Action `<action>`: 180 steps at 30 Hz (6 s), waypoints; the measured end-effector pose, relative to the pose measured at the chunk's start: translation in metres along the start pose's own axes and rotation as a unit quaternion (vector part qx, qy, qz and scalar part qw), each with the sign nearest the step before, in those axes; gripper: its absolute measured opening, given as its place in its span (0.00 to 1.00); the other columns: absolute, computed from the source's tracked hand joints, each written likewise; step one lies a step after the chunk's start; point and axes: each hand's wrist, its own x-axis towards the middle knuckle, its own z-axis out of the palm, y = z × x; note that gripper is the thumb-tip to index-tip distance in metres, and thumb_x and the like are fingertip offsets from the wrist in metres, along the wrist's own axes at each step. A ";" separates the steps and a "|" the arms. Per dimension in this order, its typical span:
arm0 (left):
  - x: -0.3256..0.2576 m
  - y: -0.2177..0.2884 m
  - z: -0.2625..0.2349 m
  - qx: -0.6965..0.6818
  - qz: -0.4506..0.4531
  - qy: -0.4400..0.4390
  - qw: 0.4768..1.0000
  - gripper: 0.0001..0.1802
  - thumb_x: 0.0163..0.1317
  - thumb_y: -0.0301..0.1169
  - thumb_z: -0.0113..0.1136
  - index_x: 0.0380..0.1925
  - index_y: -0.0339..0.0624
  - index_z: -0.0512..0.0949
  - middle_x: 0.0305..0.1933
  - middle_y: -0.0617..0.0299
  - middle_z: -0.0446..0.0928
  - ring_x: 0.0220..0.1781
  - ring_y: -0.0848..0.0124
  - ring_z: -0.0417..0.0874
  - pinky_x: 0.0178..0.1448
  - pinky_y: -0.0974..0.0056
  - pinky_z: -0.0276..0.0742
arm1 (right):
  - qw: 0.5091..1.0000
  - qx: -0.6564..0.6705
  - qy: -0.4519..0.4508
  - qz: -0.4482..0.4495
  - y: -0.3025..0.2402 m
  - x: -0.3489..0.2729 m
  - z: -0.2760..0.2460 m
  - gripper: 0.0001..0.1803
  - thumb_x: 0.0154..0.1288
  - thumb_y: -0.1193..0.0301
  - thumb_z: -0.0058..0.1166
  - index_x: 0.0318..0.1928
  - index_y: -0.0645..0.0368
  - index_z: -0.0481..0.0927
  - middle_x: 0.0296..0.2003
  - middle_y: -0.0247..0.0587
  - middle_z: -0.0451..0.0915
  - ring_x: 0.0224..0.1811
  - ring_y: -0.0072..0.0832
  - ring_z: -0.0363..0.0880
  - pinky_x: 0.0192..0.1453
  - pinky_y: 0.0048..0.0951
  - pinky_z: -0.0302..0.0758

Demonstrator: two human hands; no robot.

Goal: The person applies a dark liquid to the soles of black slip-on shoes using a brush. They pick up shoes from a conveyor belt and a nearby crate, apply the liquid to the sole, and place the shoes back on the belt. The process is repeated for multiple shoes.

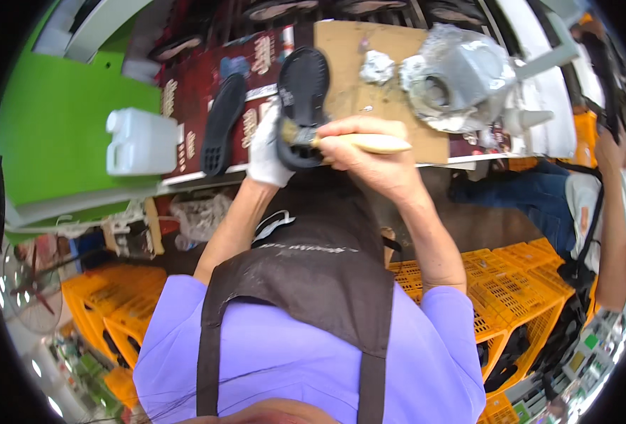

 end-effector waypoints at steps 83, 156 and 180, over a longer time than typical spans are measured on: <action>-0.018 0.039 0.009 0.009 -0.410 -0.156 0.899 0.17 0.66 0.33 0.48 0.48 0.30 0.74 0.41 0.51 0.80 0.37 0.68 0.83 0.41 0.66 0.82 | 0.867 -0.169 -0.463 -0.066 -0.028 0.054 -0.058 0.08 0.52 0.78 0.63 0.35 0.63 0.84 0.31 0.40 0.81 0.34 0.26 0.78 0.37 0.26 0.73; -0.111 0.066 -0.183 0.909 -0.170 0.091 0.370 0.13 0.59 0.34 0.46 0.32 0.42 0.79 0.37 0.45 0.79 0.41 0.48 0.79 0.45 0.51 0.75 | 0.982 0.030 0.050 -0.178 0.029 0.025 -0.070 0.08 0.59 0.78 0.55 0.40 0.67 0.79 0.33 0.44 0.77 0.31 0.23 0.75 0.34 0.22 0.72; -0.024 -0.022 -0.067 0.678 0.322 0.182 0.635 0.60 0.39 0.37 0.73 0.65 0.25 0.43 0.55 0.37 0.66 0.54 0.47 0.70 0.57 0.53 0.67 | 0.981 0.103 0.084 -0.142 0.039 0.033 -0.047 0.12 0.62 0.74 0.55 0.44 0.68 0.77 0.31 0.42 0.79 0.29 0.22 0.75 0.34 0.21 0.72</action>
